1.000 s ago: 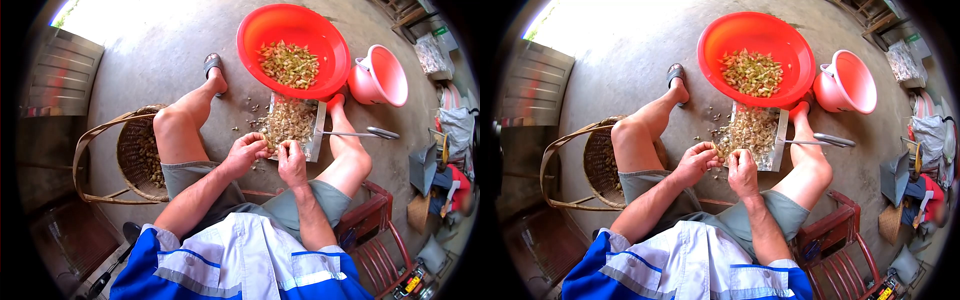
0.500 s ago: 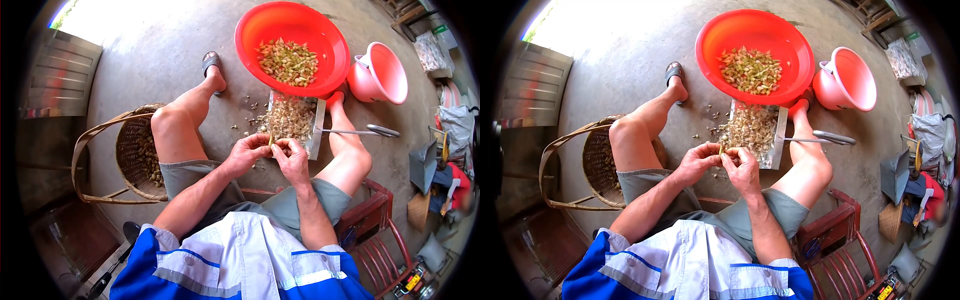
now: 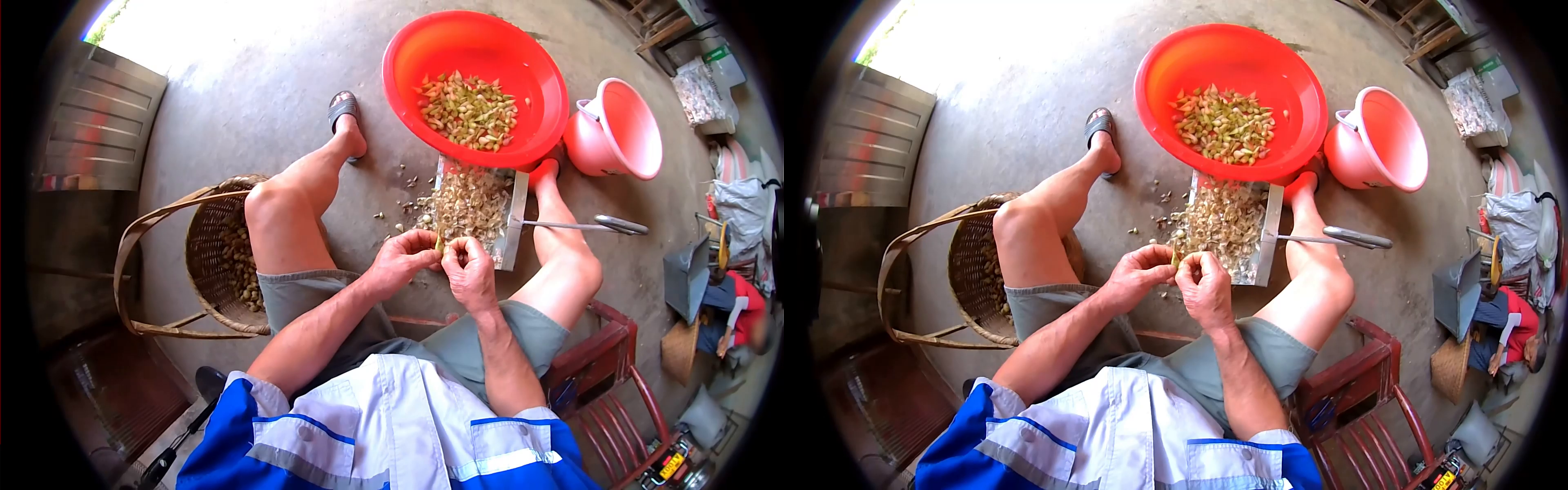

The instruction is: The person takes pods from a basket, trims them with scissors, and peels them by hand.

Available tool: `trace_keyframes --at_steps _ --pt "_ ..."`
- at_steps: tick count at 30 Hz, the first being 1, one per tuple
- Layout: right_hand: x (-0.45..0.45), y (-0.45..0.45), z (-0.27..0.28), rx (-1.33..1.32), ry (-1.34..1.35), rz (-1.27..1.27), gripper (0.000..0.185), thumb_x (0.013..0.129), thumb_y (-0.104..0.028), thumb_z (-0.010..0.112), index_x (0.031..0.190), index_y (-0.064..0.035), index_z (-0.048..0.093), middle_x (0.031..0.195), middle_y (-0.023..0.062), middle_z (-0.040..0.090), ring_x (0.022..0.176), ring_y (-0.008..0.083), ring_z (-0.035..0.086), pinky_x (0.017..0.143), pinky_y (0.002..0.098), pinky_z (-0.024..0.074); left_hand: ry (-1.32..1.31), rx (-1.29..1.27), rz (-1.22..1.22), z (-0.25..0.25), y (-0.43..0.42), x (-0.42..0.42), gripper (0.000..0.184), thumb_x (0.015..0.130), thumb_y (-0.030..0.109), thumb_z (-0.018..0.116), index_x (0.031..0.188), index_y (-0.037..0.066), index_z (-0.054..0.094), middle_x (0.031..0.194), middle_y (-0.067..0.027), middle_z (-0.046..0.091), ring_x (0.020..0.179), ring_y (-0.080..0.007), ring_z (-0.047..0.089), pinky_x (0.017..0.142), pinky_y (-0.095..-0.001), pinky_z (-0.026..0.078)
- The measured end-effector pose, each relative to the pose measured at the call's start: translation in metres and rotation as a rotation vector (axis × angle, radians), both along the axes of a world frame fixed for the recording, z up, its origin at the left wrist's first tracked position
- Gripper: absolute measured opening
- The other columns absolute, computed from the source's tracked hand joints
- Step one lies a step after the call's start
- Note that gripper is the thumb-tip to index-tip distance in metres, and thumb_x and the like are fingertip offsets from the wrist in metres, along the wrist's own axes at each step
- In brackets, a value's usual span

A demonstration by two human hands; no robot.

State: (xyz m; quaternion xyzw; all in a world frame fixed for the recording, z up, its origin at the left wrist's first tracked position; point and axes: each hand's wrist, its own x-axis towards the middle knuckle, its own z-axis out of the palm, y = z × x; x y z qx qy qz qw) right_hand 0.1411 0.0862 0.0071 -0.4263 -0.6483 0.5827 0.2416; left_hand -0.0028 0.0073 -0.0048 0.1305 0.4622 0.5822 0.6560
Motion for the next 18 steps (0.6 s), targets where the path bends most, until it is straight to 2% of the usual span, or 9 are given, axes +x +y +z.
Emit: trace_keyframes --at_steps 5,8,11,14,18 --pt "-0.001 -0.002 -0.003 -0.024 0.017 -0.005 0.008 0.086 -0.002 0.063 0.084 0.0001 0.056 0.073 0.0069 0.06 0.062 0.0123 0.063 0.055 0.0266 0.0499 -0.053 -0.008 0.001 0.0 0.0 0.0 0.022 0.09 0.005 0.063 0.11 0.0 0.058 0.099 -0.0048 0.063 0.087 -0.0118 0.06 0.08 -0.0277 0.051" --pt "-0.001 -0.001 -0.001 0.073 -0.06 0.018 0.009 0.086 -0.003 0.064 0.083 0.0001 0.056 0.073 0.0072 0.061 0.062 0.0125 0.063 0.055 0.0272 0.0499 -0.072 0.014 -0.006 -0.002 -0.001 0.0 0.02 0.09 0.004 0.062 0.109 0.001 0.057 0.099 -0.0041 0.062 0.087 -0.0116 0.06 0.08 -0.0277 0.051" --pt "-0.002 -0.001 0.004 0.001 -0.032 0.008 0.009 0.084 -0.003 0.064 0.083 0.0 0.056 0.073 0.0083 0.06 0.061 0.0153 0.061 0.055 0.0294 0.0497 -0.107 0.017 0.008 -0.004 -0.002 0.001 0.019 0.091 0.004 0.061 0.109 0.001 0.057 0.1 -0.0042 0.061 0.088 -0.0118 0.06 0.08 -0.0275 0.051" --pt "-0.002 0.002 0.016 0.237 -0.089 0.076 0.009 0.083 -0.002 0.064 0.082 -0.0004 0.056 0.074 0.0099 0.058 0.062 0.0199 0.06 0.056 0.0323 0.0494 -0.13 0.036 0.041 -0.004 -0.002 0.003 0.017 0.091 0.004 0.06 0.108 0.001 0.057 0.1 -0.0048 0.061 0.089 -0.0123 0.06 0.081 -0.0276 0.051" --pt "-0.002 -0.001 0.01 0.268 -0.09 0.054 0.009 0.081 -0.002 0.064 0.081 -0.0009 0.055 0.075 0.0112 0.058 0.062 0.0231 0.06 0.056 0.0339 0.0493 -0.1 0.022 0.046 -0.004 -0.002 0.003 0.016 0.092 0.005 0.059 0.107 0.0 0.058 0.101 -0.0057 0.061 0.09 -0.0131 0.06 0.082 -0.0283 0.052"
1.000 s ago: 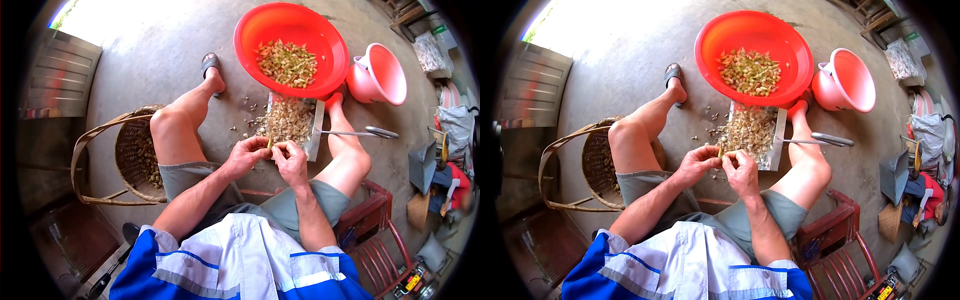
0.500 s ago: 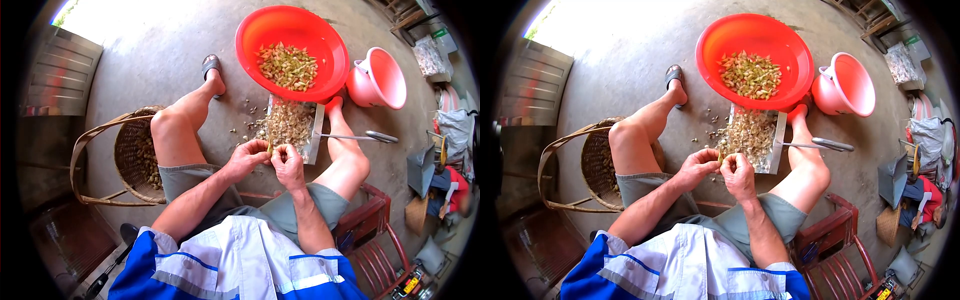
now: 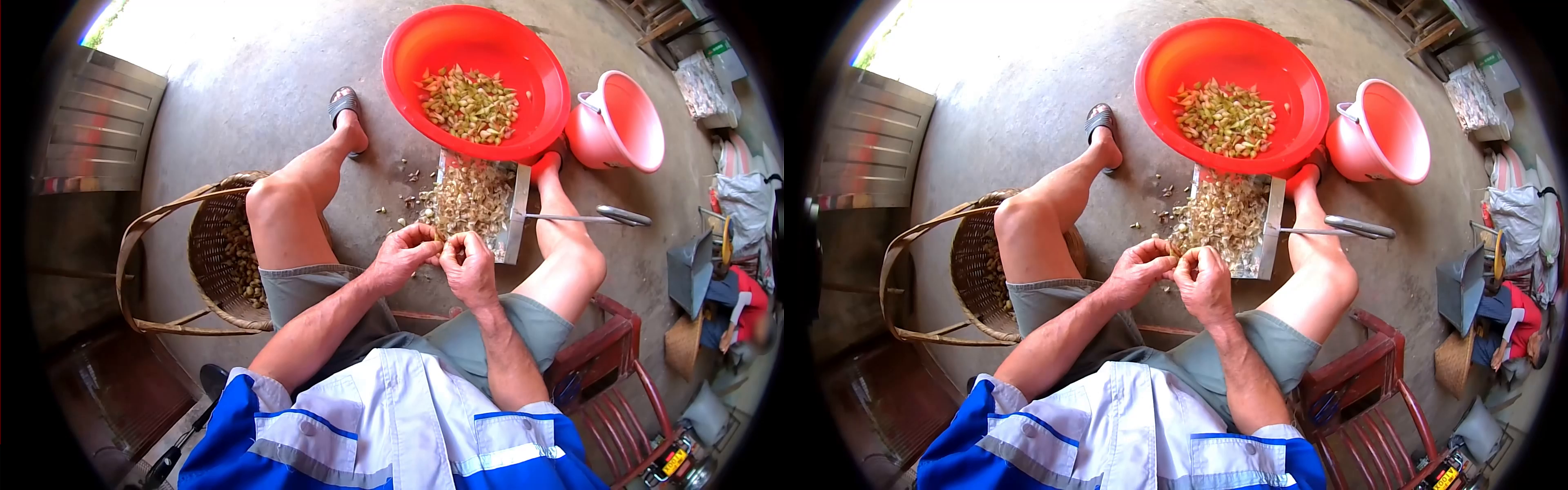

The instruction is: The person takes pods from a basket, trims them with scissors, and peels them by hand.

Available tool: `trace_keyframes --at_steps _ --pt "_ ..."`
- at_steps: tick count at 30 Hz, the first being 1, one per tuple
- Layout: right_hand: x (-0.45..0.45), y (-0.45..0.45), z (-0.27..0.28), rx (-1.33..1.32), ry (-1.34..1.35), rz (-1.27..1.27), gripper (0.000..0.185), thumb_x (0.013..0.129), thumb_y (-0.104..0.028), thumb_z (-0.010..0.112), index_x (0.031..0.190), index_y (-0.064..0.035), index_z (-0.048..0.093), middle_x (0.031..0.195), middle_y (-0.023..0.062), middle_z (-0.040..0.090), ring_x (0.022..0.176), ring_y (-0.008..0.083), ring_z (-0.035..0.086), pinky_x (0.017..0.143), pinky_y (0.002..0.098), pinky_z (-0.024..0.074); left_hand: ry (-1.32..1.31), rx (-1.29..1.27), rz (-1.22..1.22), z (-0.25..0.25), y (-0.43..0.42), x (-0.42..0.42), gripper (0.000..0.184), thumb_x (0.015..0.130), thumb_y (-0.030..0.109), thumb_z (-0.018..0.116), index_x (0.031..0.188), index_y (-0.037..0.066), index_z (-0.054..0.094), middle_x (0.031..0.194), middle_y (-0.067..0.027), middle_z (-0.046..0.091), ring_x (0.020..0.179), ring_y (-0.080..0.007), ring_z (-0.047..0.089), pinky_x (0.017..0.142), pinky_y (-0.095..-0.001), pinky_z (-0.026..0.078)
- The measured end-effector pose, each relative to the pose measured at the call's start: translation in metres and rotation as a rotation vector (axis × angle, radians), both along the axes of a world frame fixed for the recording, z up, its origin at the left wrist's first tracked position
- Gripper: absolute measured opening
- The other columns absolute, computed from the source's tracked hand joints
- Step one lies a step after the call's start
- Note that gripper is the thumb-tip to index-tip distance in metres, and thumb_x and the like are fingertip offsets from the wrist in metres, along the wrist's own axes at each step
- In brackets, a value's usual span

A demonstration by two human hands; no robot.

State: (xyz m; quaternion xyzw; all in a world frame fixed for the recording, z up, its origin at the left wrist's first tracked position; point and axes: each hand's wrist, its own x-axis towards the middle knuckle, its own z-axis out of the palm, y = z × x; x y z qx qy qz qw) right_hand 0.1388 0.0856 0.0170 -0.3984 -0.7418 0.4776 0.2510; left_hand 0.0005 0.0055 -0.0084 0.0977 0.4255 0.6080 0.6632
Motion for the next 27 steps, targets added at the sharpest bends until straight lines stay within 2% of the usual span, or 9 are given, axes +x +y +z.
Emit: trace_keyframes --at_steps 5,8,11,14,17,20,27 --pt "-0.001 -0.002 -0.008 -0.034 -0.024 -0.088 0.01 0.081 -0.003 0.065 0.081 -0.0015 0.055 0.073 0.0102 0.059 0.06 0.0221 0.06 0.055 0.0336 0.0491 0.011 0.018 0.009 -0.001 -0.001 0.001 0.019 0.093 0.006 0.057 0.111 -0.001 0.058 0.107 -0.0076 0.062 0.094 -0.0145 0.061 0.083 -0.0294 0.053" --pt "0.0 0.0 -0.008 -0.02 -0.025 -0.111 0.009 0.084 -0.004 0.065 0.083 -0.0013 0.056 0.067 0.0025 0.058 0.057 0.0073 0.053 0.052 0.0249 0.0455 -0.046 0.026 0.016 0.001 0.0 0.001 0.02 0.094 0.006 0.055 0.113 -0.001 0.058 0.112 -0.0088 0.061 0.098 -0.016 0.062 0.086 -0.0304 0.053" --pt "0.003 0.0 -0.012 -0.109 -0.009 -0.123 0.009 0.086 -0.004 0.063 0.084 -0.0017 0.056 0.067 -0.0007 0.056 0.059 0.0036 0.05 0.052 0.022 0.0439 -0.086 0.04 0.025 0.005 0.002 -0.001 0.02 0.095 0.005 0.052 0.113 -0.002 0.057 0.113 -0.0099 0.06 0.101 -0.018 0.062 0.088 -0.0318 0.053" --pt "0.003 0.001 -0.01 -0.174 0.011 -0.133 0.011 0.083 -0.004 0.065 0.082 -0.0015 0.055 0.068 0.0043 0.059 0.058 0.0106 0.057 0.054 0.0277 0.0477 -0.179 0.049 0.059 0.004 0.003 -0.004 0.02 0.095 0.004 0.05 0.113 -0.001 0.056 0.111 -0.0108 0.06 0.101 -0.0197 0.062 0.089 -0.0328 0.053" --pt "0.004 0.0 -0.01 -0.194 0.03 -0.14 0.01 0.084 -0.004 0.065 0.082 -0.0016 0.055 0.067 0.0025 0.058 0.058 0.0081 0.054 0.053 0.0261 0.0464 -0.194 0.034 0.11 0.008 0.003 -0.003 0.02 0.095 0.003 0.049 0.113 -0.001 0.055 0.107 -0.0113 0.062 0.098 -0.0209 0.064 0.087 -0.0331 0.054" --pt "0.005 0.0 -0.013 -0.183 0.05 -0.12 0.007 0.088 -0.003 0.061 0.087 -0.0019 0.055 0.07 -0.0044 0.054 0.06 0.0009 0.047 0.052 0.019 0.0408 -0.19 -0.033 0.149 0.007 0.004 -0.005 0.019 0.095 0.003 0.048 0.113 0.0 0.054 0.102 -0.0112 0.063 0.094 -0.0212 0.066 0.083 -0.0331 0.055" --pt "0.01 0.006 -0.015 -0.285 0.096 -0.171 0.007 0.087 -0.002 0.061 0.091 -0.0004 0.056 0.073 -0.0025 0.056 0.061 0.0028 0.051 0.054 0.0195 0.0437 -0.211 -0.046 0.213 0.004 0.003 -0.012 0.019 0.095 0.004 0.049 0.113 0.0 0.054 0.1 -0.0119 0.064 0.092 -0.0211 0.067 0.081 -0.0331 0.056"
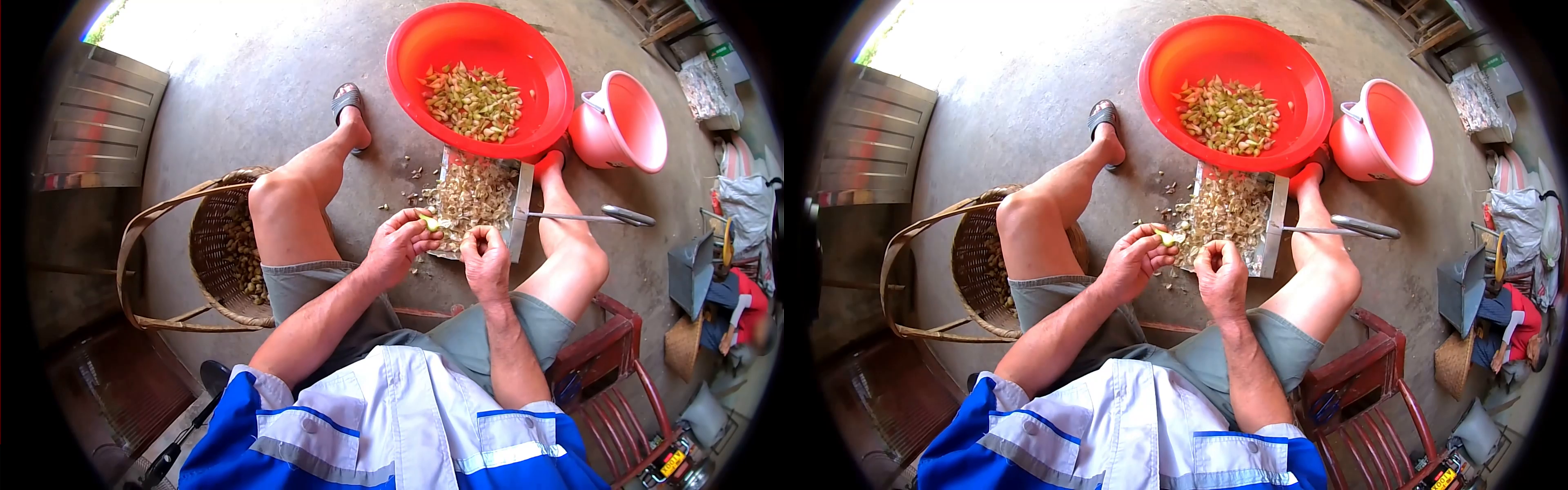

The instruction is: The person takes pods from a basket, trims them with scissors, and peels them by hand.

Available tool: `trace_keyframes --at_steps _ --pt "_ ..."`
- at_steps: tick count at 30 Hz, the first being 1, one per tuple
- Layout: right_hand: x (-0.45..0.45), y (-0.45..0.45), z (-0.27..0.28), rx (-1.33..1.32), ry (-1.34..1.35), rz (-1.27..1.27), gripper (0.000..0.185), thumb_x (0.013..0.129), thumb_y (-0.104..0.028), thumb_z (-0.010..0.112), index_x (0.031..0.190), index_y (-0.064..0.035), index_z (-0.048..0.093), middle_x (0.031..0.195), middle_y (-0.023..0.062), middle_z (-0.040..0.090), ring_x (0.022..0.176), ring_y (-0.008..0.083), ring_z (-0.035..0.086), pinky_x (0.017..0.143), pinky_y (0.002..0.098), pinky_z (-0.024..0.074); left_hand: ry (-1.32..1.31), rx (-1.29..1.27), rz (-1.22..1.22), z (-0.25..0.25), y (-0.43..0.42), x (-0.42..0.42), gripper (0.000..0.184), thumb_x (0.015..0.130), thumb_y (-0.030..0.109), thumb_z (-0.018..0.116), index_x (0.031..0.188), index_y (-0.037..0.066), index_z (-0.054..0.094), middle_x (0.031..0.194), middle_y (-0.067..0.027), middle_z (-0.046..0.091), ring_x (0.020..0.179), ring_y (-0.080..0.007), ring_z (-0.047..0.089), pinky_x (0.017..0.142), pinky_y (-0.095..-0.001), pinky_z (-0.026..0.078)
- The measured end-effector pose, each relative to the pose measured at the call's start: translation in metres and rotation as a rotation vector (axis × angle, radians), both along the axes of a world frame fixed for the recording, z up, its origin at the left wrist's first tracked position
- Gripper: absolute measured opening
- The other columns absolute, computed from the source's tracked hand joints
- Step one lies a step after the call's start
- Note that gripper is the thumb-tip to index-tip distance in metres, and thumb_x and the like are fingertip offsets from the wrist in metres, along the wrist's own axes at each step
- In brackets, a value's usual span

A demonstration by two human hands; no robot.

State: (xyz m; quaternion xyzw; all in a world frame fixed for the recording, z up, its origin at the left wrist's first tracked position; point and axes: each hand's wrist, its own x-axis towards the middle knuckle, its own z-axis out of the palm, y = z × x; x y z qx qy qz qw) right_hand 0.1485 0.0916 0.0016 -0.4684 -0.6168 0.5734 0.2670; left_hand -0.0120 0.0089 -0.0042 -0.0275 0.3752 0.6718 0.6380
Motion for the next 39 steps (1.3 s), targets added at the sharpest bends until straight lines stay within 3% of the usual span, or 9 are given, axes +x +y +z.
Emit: trace_keyframes --at_steps 5,12,18,23,32,36,39 --pt "-0.007 -0.003 0.015 -0.115 0.183 0.03 0.015 0.088 -0.006 0.067 0.099 0.0012 0.06 0.08 0.0002 0.059 0.065 0.0039 0.054 0.056 0.0203 0.0459 0.022 0.051 -0.036 -0.003 0.001 0.006 0.02 0.095 0.004 0.05 0.114 0.0 0.055 0.102 -0.0109 0.064 0.093 -0.0205 0.066 0.084 -0.0324 0.055" --pt "-0.005 -0.004 0.004 0.054 0.038 0.154 0.01 0.088 -0.007 0.065 0.092 0.0 0.061 0.081 0.0028 0.06 0.064 0.0088 0.058 0.058 0.0242 0.0481 0.07 0.013 -0.083 0.005 0.003 0.01 0.02 0.095 0.004 0.051 0.114 0.0 0.055 0.098 -0.0081 0.063 0.092 -0.0176 0.064 0.084 -0.0302 0.055" --pt "-0.005 -0.005 0.006 -0.086 0.024 0.018 0.009 0.087 -0.006 0.064 0.088 0.0011 0.058 0.078 0.0015 0.061 0.063 0.0069 0.056 0.058 0.0239 0.047 -0.167 0.125 -0.143 0.001 0.001 0.0 0.022 0.094 0.005 0.05 0.115 0.001 0.055 0.094 -0.0085 0.063 0.087 -0.0161 0.064 0.078 -0.0301 0.055" --pt "0.0 0.005 0.0 -0.037 0.011 -0.027 0.011 0.089 -0.001 0.06 0.1 0.0006 0.061 0.08 0.0009 0.062 0.062 0.0044 0.053 0.055 0.0231 0.0459 -0.213 0.095 -0.109 0.013 0.003 0.0 0.022 0.094 0.005 0.05 0.115 0.001 0.055 0.093 -0.0087 0.063 0.086 -0.0169 0.065 0.079 -0.0301 0.055" --pt "0.002 0.006 0.012 0.061 -0.035 0.092 0.008 0.09 -0.001 0.06 0.097 0.0004 0.058 0.084 0.003 0.059 0.06 0.0087 0.059 0.053 0.0231 0.0467 -0.136 0.071 -0.119 0.006 0.001 0.002 0.024 0.094 0.005 0.054 0.118 0.0 0.055 0.1 -0.0087 0.063 0.091 -0.0177 0.065 0.082 -0.0306 0.055" --pt "-0.003 0.002 0.01 -0.096 0.187 0.133 0.018 0.09 -0.001 0.061 0.108 0.0003 0.058 0.094 0.003 0.062 0.072 0.0062 0.059 0.065 0.0203 0.0489 -0.086 0.048 -0.144 0.006 0.003 0.006 0.026 0.095 0.006 0.053 0.12 -0.001 0.054 0.104 -0.0098 0.063 0.095 -0.0189 0.064 0.084 -0.0313 0.055" --pt "-0.005 0.003 0.024 0.047 0.103 0.22 0.017 0.088 0.001 0.063 0.105 -0.0003 0.061 0.094 0.0031 0.06 0.078 0.0081 0.06 0.068 0.0217 0.0495 -0.049 0.039 -0.142 0.006 0.004 0.008 0.026 0.095 0.006 0.054 0.119 -0.002 0.054 0.107 -0.0103 0.063 0.096 -0.0193 0.064 0.084 -0.0313 0.055"
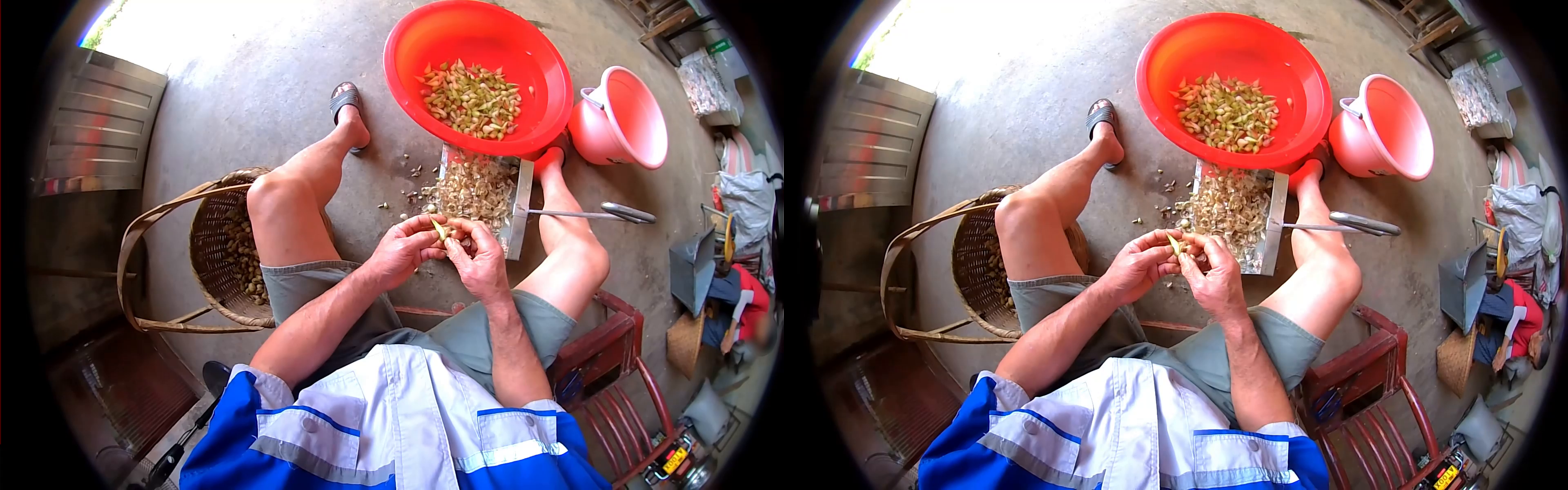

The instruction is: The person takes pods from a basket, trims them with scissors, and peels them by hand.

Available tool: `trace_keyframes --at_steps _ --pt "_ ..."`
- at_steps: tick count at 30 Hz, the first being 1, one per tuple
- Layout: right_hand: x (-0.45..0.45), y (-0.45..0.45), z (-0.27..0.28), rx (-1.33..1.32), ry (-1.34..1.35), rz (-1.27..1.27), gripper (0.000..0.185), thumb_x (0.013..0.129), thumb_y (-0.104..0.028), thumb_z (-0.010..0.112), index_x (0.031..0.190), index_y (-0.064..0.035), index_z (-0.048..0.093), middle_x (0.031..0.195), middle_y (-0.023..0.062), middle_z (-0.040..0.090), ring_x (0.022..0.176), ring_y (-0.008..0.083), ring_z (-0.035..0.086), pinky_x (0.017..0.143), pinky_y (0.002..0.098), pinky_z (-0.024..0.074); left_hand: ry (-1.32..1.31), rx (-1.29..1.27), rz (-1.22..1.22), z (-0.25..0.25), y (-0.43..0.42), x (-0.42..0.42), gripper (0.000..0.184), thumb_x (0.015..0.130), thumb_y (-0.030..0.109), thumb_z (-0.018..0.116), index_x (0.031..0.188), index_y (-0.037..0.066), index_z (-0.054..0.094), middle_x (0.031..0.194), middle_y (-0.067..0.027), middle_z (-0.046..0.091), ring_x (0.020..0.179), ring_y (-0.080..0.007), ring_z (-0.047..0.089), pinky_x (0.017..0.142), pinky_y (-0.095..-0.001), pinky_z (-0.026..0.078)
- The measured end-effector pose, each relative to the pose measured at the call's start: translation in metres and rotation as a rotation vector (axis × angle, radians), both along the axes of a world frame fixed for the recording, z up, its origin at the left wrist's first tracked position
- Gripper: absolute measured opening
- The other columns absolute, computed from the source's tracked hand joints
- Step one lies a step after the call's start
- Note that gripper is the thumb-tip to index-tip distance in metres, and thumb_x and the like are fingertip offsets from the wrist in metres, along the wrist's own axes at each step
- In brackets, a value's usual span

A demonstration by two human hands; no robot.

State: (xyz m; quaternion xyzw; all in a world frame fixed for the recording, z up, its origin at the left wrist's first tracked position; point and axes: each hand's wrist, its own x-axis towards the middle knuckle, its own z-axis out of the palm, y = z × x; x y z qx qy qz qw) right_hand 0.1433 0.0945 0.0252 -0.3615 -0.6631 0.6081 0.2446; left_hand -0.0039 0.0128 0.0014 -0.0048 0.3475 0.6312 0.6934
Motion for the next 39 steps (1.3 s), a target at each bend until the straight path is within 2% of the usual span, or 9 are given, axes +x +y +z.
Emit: trace_keyframes --at_steps 5,11,16,17,19,22,25,34,39 --pt "-0.002 0.0 -0.001 0.144 -0.095 -0.001 0.007 0.086 -0.004 0.066 0.087 -0.0011 0.059 0.082 0.0084 0.058 0.068 0.0158 0.06 0.059 0.0283 0.0493 0.008 -0.014 0.025 -0.008 -0.002 0.0 0.025 0.093 0.004 0.055 0.117 -0.001 0.055 0.105 -0.0108 0.063 0.095 -0.0189 0.065 0.083 -0.0311 0.055" --pt "-0.001 -0.001 0.009 0.169 -0.03 0.085 0.008 0.087 -0.004 0.063 0.083 -0.0008 0.056 0.079 0.0092 0.057 0.065 0.0196 0.056 0.059 0.0317 0.047 -0.014 -0.063 0.126 -0.001 0.0 -0.006 0.025 0.091 0.001 0.053 0.116 -0.001 0.056 0.101 -0.0105 0.064 0.088 -0.0181 0.065 0.081 -0.0299 0.055" --pt "0.003 0.013 0.004 0.297 -0.16 -0.11 0.032 0.081 0.007 0.055 0.112 -0.0012 0.06 0.105 0.0141 0.06 0.097 0.0248 0.061 0.07 0.0296 0.0529 -0.051 -0.007 0.061 -0.009 -0.001 -0.007 0.028 0.092 0.001 0.051 0.12 -0.001 0.054 0.105 -0.011 0.064 0.09 -0.0168 0.064 0.079 -0.0271 0.054" --pt "0.007 0.017 -0.004 0.344 -0.177 -0.125 0.03 0.082 0.007 0.055 0.111 -0.0008 0.061 0.101 0.0138 0.061 0.092 0.0246 0.063 0.068 0.0283 0.0525 -0.046 -0.002 0.043 -0.01 -0.002 -0.006 0.028 0.092 0.002 0.051 0.12 -0.001 0.054 0.107 -0.0112 0.063 0.09 -0.0166 0.063 0.079 -0.0265 0.053" --pt "0.011 0.018 0.002 -0.039 -0.22 -0.124 0.021 0.086 0.005 0.056 0.105 0.0005 0.062 0.092 0.012 0.063 0.081 0.0215 0.064 0.066 0.0284 0.052 -0.037 0.008 0.006 -0.002 -0.002 -0.005 0.028 0.093 0.003 0.051 0.121 -0.001 0.053 0.109 -0.0115 0.063 0.091 -0.0162 0.063 0.078 -0.0255 0.053" --pt "0.01 0.016 0.002 0.01 -0.221 -0.169 0.012 0.09 0.0 0.057 0.1 0.0011 0.063 0.083 0.009 0.063 0.071 0.0155 0.062 0.064 0.0274 0.0503 -0.028 -0.017 -0.034 0.004 -0.001 -0.004 0.027 0.095 0.004 0.05 0.121 -0.001 0.053 0.11 -0.0126 0.063 0.091 -0.0168 0.063 0.078 -0.0263 0.054" --pt "0.009 0.018 -0.009 0.313 -0.126 -0.128 0.009 0.091 -0.003 0.059 0.098 0.0011 0.063 0.081 0.0073 0.063 0.068 0.0109 0.059 0.062 0.0259 0.0483 -0.054 0.008 -0.059 0.003 -0.002 -0.003 0.025 0.096 0.005 0.049 0.119 -0.001 0.053 0.11 -0.0137 0.063 0.092 -0.018 0.065 0.079 -0.0275 0.054" --pt "0.007 0.014 -0.01 -0.248 -0.001 -0.028 0.012 0.092 -0.01 0.062 0.098 0.0008 0.063 0.084 0.004 0.065 0.073 0.0078 0.059 0.065 0.0238 0.0494 -0.059 -0.001 -0.131 0.0 -0.003 0.0 0.022 0.097 0.009 0.051 0.116 -0.002 0.053 0.103 -0.0111 0.064 0.09 -0.02 0.066 0.078 -0.0291 0.055" --pt "0.007 0.016 -0.007 -0.214 -0.076 -0.024 0.012 0.092 -0.01 0.062 0.097 0.0009 0.062 0.082 0.0037 0.065 0.074 0.0076 0.06 0.066 0.0233 0.0496 -0.01 -0.024 -0.18 0.002 -0.004 0.0 0.022 0.097 0.01 0.053 0.116 0.0 0.054 0.103 -0.0103 0.063 0.091 -0.0202 0.067 0.076 -0.0286 0.055"
